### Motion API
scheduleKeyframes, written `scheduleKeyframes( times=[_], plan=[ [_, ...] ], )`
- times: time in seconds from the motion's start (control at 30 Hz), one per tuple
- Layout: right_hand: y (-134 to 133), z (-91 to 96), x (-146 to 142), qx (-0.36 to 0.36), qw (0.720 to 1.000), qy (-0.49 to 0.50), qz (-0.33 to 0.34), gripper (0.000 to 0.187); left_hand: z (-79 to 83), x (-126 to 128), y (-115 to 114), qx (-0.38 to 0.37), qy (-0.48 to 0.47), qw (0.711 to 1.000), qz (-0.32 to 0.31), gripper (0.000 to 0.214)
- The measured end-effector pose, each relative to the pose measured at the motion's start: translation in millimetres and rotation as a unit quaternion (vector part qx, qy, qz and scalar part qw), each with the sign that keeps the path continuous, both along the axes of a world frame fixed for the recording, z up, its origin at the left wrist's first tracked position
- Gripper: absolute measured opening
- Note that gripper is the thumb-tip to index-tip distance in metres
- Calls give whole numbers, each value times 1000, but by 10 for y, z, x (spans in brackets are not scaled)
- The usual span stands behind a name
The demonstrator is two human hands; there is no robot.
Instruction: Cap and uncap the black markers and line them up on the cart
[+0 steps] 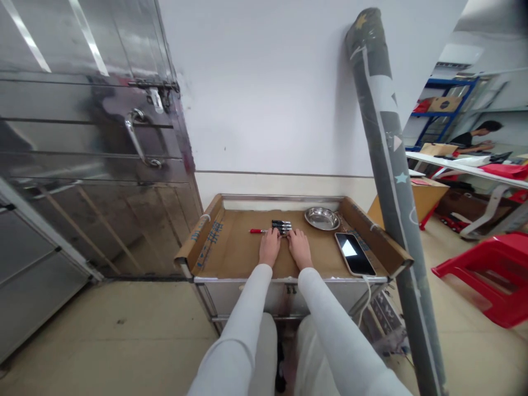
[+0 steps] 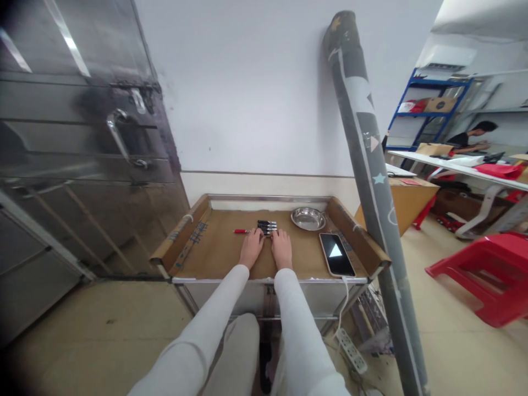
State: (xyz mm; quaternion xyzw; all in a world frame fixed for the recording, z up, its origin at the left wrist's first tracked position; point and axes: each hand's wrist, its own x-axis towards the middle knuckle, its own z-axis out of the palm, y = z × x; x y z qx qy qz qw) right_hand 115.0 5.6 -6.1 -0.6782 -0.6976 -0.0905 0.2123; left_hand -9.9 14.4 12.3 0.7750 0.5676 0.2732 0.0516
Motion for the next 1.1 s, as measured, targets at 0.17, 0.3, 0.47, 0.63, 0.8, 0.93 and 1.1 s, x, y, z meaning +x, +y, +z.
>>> scheduleKeyframes(
  times=[0.17, 0.3, 0.47, 0.63, 0.8, 0.93, 1.1],
  plan=[
    [-11, 16, 9, 12, 1000, 11, 18, 22, 13, -21, -13, 17, -18, 999, -39, 10],
    [-11, 31, 25, 4, 999, 23, 35, 22, 16, -23, -5, 19, -41, 997, -70, 13],
    [-9, 36, 51, 2, 998, 31, 56, 21, -2, -7, 14, 9, -57, 994, -90, 15],
    [-24, 16, 36, 13, 997, 58, 41, 23, -39, 17, 33, 48, -37, 996, -71, 30],
    [-33, 5, 20, 25, 998, 55, 20, 27, -63, 25, 68, 13, 10, 992, -127, 37],
    [-51, 29, 30, 25, 999, 35, -13, 23, -57, 24, 72, 19, 28, 995, -90, 30],
    [-91, 68, 40, 46, 998, 22, -46, 27, -49, 16, 46, 12, 72, 995, -63, 17]
  ],
)
